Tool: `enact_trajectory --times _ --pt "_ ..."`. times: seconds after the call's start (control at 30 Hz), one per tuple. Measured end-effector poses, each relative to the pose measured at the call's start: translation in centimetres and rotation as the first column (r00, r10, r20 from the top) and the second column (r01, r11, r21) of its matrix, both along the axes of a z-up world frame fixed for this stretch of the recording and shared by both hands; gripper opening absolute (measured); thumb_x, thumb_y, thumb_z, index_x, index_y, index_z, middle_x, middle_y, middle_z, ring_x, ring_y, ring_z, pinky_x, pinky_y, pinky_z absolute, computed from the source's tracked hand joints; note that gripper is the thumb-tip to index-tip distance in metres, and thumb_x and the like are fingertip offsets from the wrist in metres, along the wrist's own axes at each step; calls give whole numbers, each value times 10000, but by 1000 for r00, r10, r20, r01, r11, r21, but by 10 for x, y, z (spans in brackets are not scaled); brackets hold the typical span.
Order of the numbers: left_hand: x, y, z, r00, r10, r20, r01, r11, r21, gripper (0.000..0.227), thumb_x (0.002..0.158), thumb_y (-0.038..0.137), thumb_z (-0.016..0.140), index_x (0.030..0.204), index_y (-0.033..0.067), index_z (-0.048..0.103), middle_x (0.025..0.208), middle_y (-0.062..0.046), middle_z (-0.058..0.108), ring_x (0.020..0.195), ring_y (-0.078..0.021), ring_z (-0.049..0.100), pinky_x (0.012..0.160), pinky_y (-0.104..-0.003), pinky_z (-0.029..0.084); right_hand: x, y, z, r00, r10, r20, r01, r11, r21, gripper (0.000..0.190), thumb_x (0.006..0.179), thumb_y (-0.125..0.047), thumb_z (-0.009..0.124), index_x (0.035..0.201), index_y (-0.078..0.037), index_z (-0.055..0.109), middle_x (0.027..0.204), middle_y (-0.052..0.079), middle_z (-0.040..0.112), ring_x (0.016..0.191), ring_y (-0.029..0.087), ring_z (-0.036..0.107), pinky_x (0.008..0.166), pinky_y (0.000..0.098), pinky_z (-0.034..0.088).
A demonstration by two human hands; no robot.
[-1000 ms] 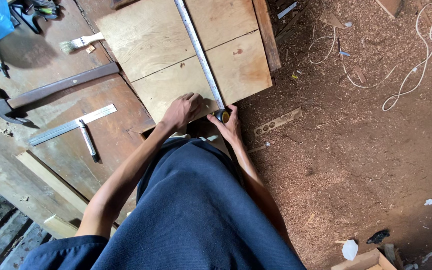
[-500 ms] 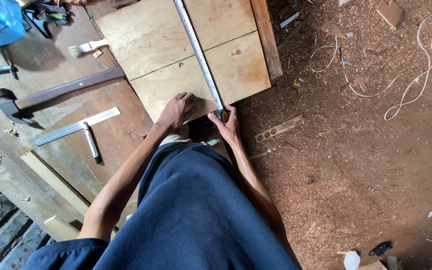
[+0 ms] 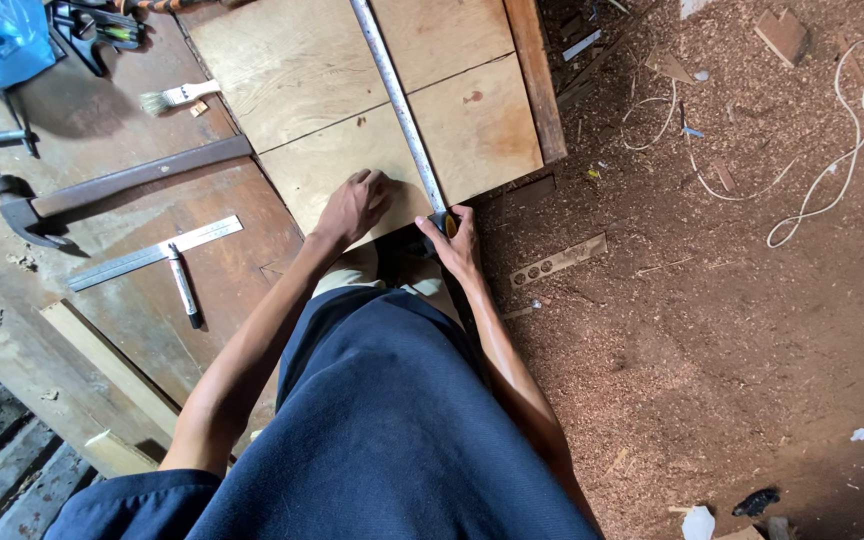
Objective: The person measures a rectangular plywood sheet using a tape measure and marks it with a marker. They reposition the tape measure multiple times to measure different sections and draw lines on the wood surface.
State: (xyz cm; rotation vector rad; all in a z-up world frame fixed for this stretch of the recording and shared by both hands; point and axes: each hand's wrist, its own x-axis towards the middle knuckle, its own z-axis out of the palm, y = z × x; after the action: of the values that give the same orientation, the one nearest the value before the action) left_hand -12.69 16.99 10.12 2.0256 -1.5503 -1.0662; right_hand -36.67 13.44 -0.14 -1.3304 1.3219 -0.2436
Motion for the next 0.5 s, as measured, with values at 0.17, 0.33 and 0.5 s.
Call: enact_trajectory --times 0.17,0.33,0.5 --pt "-5 -1 4 1000 -20 19 20 999 43 377 934 268 717 1198 23 606 1112 -198 631 1073 -394 598 931 -464 499 -4 0 -1 1000 10 0 -10 996 87 903 755 -614 822 1282 36 485 1118 190 606 1045 265 601 895 420 529" --pt "-16 2 0 925 -294 241 251 948 194 853 706 470 869 1272 -27 469 1152 -217 549 1089 -365 553 957 -448 440 -2 -1 5 1000 1 -3 -1 1000 13 876 766 -598 830 1265 45 504 1120 188 611 1039 261 596 898 416 521" --pt "-18 13 -13 875 -345 339 296 936 188 814 701 349 871 1319 19 456 1177 -166 552 1121 -309 560 975 -394 444 -3 -3 9 1000 -4 8 4 1000 -3 878 786 -591 841 1279 55 508 1142 174 600 1060 255 594 907 405 518"
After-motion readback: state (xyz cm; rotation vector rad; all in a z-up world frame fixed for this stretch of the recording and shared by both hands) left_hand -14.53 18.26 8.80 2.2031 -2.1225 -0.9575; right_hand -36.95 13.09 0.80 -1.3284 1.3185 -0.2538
